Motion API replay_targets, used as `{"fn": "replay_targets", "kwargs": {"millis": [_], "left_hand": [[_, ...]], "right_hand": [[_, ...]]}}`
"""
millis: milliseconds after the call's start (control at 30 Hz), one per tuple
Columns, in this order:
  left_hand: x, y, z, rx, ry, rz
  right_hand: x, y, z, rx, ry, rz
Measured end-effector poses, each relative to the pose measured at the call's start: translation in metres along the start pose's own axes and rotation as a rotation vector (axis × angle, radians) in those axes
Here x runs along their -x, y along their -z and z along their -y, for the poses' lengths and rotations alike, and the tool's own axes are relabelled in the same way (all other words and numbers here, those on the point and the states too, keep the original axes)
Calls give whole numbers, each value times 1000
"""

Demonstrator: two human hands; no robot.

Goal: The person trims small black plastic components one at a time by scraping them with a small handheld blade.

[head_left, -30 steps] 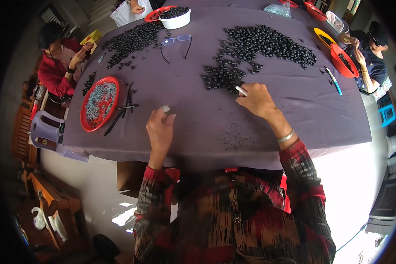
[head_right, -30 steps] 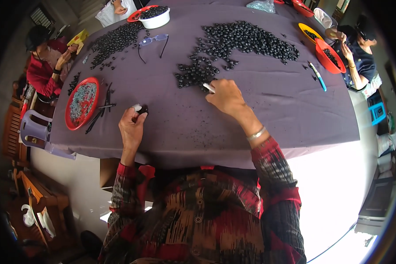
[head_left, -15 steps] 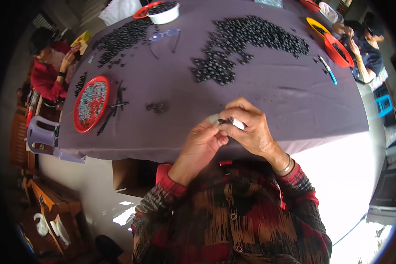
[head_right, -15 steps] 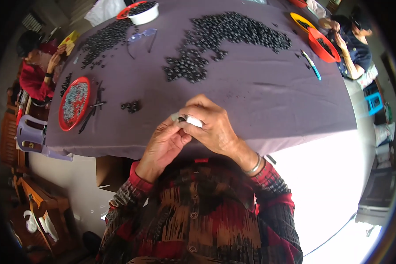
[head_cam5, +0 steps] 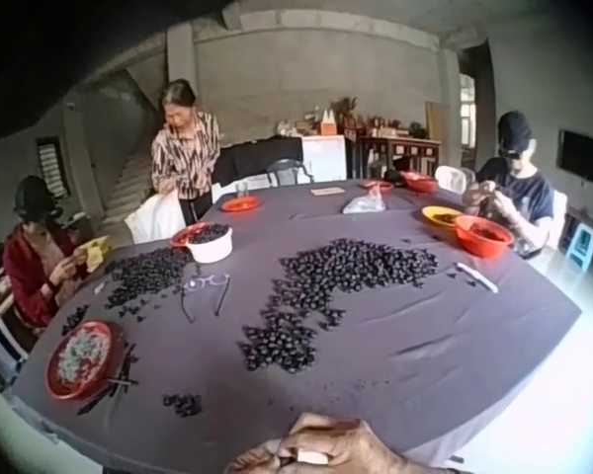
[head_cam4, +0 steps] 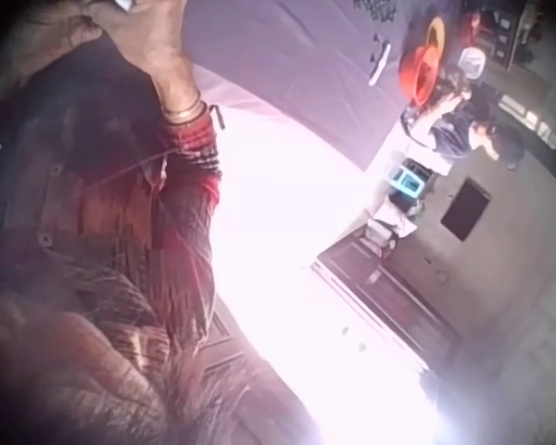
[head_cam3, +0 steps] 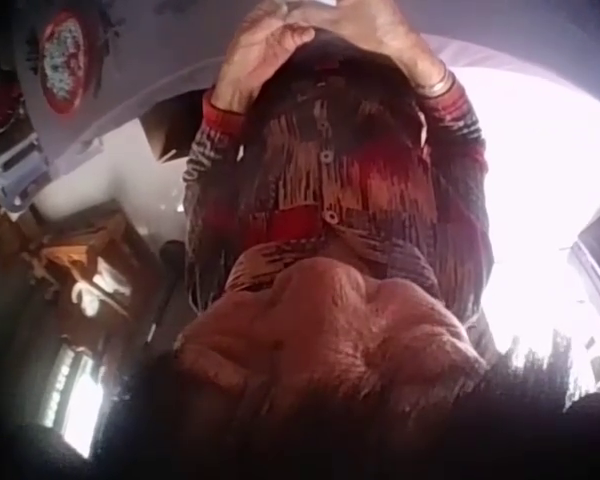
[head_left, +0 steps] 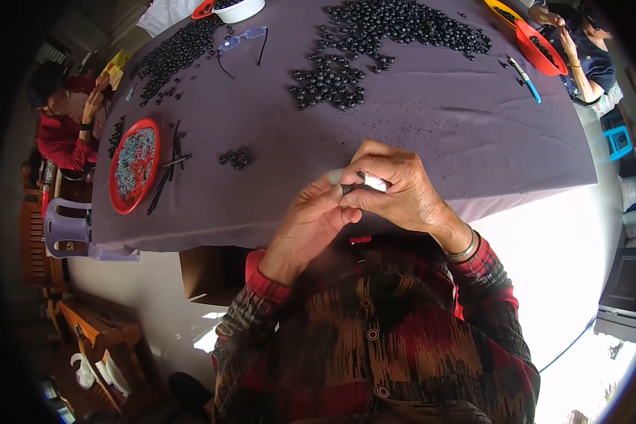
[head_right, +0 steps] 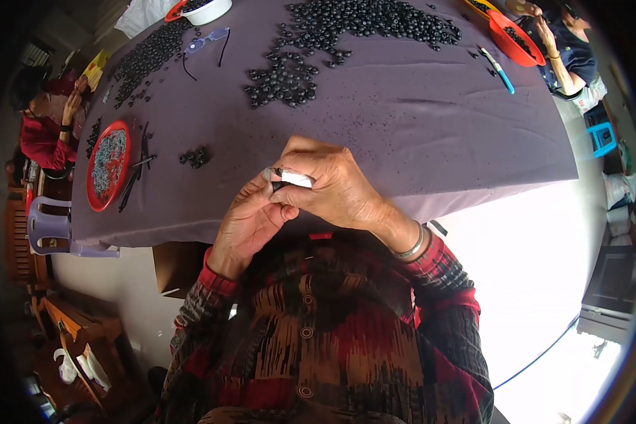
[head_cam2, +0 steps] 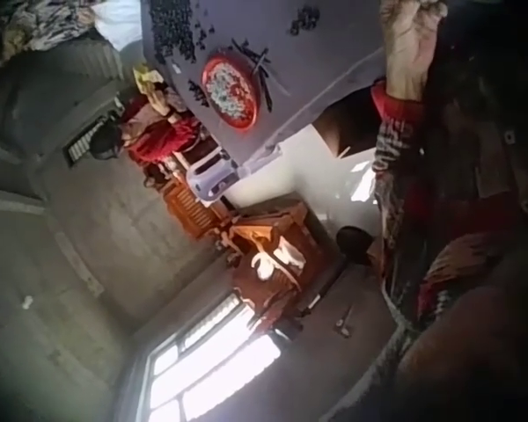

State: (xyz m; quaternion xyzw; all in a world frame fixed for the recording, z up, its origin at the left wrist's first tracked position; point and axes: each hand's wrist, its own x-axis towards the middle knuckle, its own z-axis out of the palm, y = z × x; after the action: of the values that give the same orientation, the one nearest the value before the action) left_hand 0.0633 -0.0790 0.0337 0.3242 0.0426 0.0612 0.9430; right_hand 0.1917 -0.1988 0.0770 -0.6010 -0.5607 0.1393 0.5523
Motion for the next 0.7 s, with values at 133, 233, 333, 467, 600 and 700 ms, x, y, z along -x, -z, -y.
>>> {"fn": "replay_targets", "kwargs": {"millis": [133,233,333,467,600,700], "left_hand": [[5,0,0,-76,45,-109],[4,1,-2,-202,31,-84],[3,8,-1,-163,40,-14],[2,11,4,-99,58,-39],[-1,10,8,-52,49,-41],[0,11,6,22,10,-22]], "right_hand": [[-1,1,2,-15,-26,41],[1,3,-3,-96,-115,111],[4,1,-14,-443,-282,149],[2,6,-15,-566,-357,182],[0,7,-14,-289,-313,85],[1,12,-9,125,-174,-18]]}}
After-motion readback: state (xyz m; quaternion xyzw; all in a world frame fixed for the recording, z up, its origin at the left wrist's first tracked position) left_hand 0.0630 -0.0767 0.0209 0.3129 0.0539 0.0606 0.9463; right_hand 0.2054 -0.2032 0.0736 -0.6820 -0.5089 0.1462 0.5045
